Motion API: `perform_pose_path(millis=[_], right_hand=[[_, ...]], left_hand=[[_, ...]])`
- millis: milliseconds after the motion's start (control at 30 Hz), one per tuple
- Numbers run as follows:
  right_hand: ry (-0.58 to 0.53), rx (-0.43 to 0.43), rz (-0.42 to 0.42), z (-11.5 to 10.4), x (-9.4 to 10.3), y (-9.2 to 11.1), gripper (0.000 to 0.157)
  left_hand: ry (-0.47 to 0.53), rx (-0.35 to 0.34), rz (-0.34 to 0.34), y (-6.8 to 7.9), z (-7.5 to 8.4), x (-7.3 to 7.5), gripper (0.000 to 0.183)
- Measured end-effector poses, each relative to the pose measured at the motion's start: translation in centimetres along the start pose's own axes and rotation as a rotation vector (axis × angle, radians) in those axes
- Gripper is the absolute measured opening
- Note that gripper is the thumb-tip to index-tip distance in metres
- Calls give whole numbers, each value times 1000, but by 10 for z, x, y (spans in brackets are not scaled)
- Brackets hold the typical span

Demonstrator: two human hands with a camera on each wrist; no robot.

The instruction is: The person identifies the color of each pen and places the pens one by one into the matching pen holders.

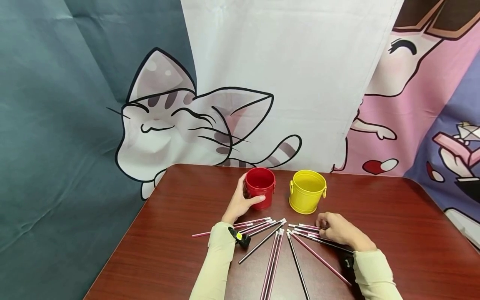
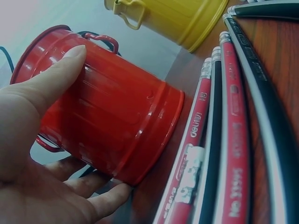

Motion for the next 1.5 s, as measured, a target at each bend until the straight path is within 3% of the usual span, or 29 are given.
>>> perform_pose_path(millis=[600,933,1167,1500], right_hand=[[-53,47,14,-5,5,2,17],[-80,52,32,-11,11,4,13],[-111,115,76,-18,14,5,14],[-113,163,201,-29,21,8,22]], left_hand=[[20,5,14,0,1,1,85],[25,5,-15,2,4,2,86],[44,-23,-8,3,7,2,86],[-5,24,21,-1,-3,-1,87]])
Point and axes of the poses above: each hand's wrist, its own y-axis away from the middle knuckle, its own x-axis out of the back of the hand, z = x × y, the point moved 1 cm from there along -y, towards the middle knuckle, and after that the axes turned 11 degrees about -y, right-handed, at the moved point
